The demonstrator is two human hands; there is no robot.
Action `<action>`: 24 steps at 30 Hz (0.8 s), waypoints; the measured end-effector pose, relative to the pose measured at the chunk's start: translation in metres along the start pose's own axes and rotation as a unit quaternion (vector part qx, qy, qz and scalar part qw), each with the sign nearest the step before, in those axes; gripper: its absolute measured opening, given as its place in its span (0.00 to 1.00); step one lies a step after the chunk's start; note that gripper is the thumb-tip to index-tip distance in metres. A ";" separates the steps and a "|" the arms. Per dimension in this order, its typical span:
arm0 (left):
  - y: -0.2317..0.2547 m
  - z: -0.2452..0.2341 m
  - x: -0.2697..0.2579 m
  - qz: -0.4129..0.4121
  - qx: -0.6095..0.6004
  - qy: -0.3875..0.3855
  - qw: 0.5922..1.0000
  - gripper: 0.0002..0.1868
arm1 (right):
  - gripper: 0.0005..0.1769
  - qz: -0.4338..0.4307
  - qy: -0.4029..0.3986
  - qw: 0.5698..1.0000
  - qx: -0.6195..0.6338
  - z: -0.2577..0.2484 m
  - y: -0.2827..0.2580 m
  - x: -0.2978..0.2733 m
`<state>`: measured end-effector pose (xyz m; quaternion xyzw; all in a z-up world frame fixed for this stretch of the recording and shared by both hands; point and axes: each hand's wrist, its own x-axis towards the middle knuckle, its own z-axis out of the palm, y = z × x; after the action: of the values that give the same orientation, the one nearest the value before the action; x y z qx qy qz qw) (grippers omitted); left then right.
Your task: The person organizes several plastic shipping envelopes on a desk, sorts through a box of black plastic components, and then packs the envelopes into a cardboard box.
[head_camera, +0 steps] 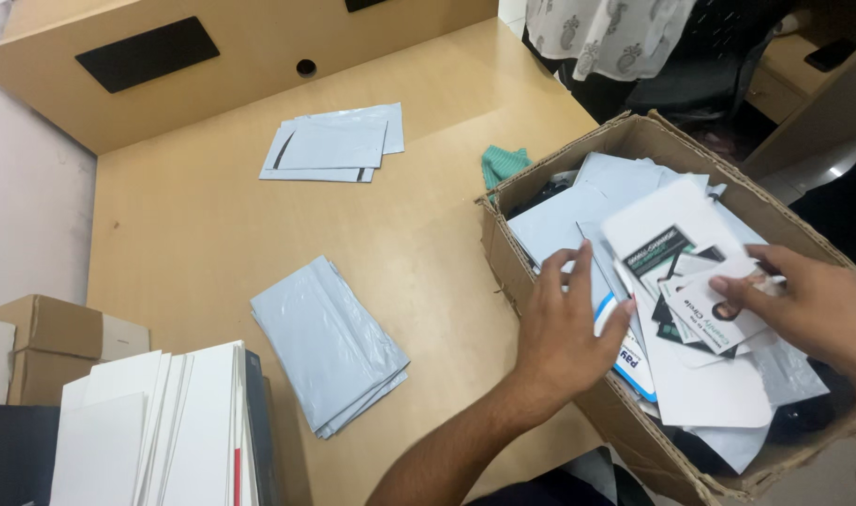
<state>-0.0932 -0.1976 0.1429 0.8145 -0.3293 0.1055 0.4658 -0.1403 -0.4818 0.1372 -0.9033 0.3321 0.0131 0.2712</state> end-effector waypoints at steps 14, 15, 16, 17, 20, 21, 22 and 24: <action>-0.041 0.022 -0.035 0.134 0.129 -0.106 0.977 0.18 | 0.48 -0.391 0.027 0.855 -0.340 0.071 -0.019 -0.026; -0.042 0.022 -0.039 0.134 0.128 -0.098 0.978 0.19 | 0.46 -0.407 0.062 0.857 -0.311 0.073 -0.018 -0.029; -0.043 0.021 -0.041 0.139 0.122 -0.080 0.980 0.21 | 0.44 -0.422 0.098 0.856 -0.281 0.074 -0.018 -0.031; -0.043 0.019 -0.044 0.143 0.117 -0.061 0.981 0.23 | 0.43 -0.435 0.135 0.854 -0.252 0.074 -0.019 -0.033; -0.047 0.008 -0.041 0.137 0.113 -0.083 0.981 0.26 | 0.42 -0.473 0.045 0.842 -0.253 0.081 -0.030 -0.039; -0.047 0.004 -0.042 0.131 0.112 -0.106 0.979 0.26 | 0.42 -0.449 0.042 0.847 -0.282 0.083 -0.034 -0.042; -0.046 -0.001 -0.043 0.130 0.099 -0.078 0.983 0.27 | 0.43 -0.423 0.042 0.850 -0.310 0.082 -0.041 -0.044; -0.044 -0.013 -0.050 0.131 0.071 -0.019 0.989 0.30 | 0.40 -0.410 0.068 0.863 -0.287 0.076 -0.059 -0.049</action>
<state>-0.1014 -0.1495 0.0955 0.7975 -0.4333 0.1734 0.3824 -0.1307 -0.3775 0.1107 -0.9945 -0.0693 -0.0657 -0.0419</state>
